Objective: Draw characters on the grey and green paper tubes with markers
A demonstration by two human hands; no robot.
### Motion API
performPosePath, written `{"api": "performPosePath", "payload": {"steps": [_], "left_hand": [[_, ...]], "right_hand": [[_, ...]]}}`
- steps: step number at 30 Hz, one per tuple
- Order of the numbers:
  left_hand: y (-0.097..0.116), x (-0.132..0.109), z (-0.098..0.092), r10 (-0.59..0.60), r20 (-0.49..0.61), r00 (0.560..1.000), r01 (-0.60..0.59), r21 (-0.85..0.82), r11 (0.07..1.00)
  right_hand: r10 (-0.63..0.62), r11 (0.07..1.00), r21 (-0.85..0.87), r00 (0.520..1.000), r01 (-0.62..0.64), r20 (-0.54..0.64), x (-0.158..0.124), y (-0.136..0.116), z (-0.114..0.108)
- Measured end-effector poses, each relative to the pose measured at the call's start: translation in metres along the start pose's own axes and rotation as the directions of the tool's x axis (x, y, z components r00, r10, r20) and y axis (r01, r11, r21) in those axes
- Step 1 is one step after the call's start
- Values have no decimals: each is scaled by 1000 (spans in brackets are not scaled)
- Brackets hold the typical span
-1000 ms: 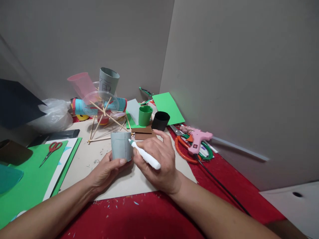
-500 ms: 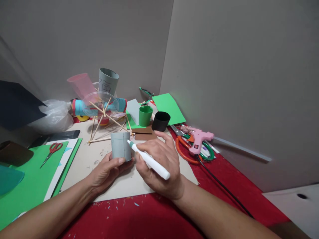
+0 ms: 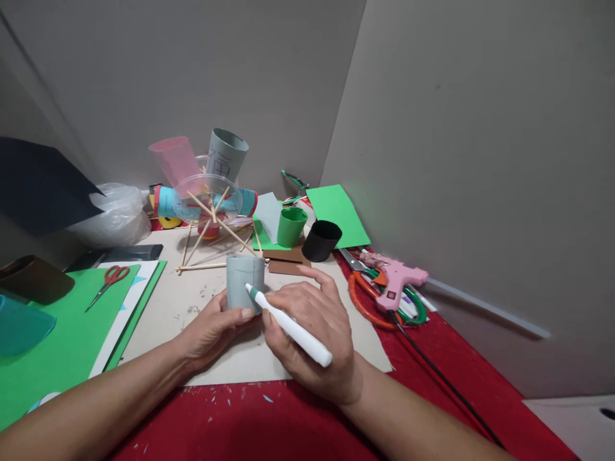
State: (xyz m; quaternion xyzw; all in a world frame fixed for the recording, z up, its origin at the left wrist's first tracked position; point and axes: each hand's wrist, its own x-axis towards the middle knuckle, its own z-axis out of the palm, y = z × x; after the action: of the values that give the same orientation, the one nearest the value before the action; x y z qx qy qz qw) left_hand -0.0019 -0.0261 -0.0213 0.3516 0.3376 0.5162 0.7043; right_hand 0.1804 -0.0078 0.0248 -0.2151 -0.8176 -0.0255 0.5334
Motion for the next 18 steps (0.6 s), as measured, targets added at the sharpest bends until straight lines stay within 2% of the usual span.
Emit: {"api": "performPosePath", "payload": {"steps": [6,18], "left_hand": [[0,-1,1,7,-8,1000,-6,29,1000],[2,0,3,9,-6,1000,-9,26,1000]], "right_hand": [[-36,999,-8,999,36,2,-1,1,4],[-17,1000,1,999,17,34,-2,3,7]]}}
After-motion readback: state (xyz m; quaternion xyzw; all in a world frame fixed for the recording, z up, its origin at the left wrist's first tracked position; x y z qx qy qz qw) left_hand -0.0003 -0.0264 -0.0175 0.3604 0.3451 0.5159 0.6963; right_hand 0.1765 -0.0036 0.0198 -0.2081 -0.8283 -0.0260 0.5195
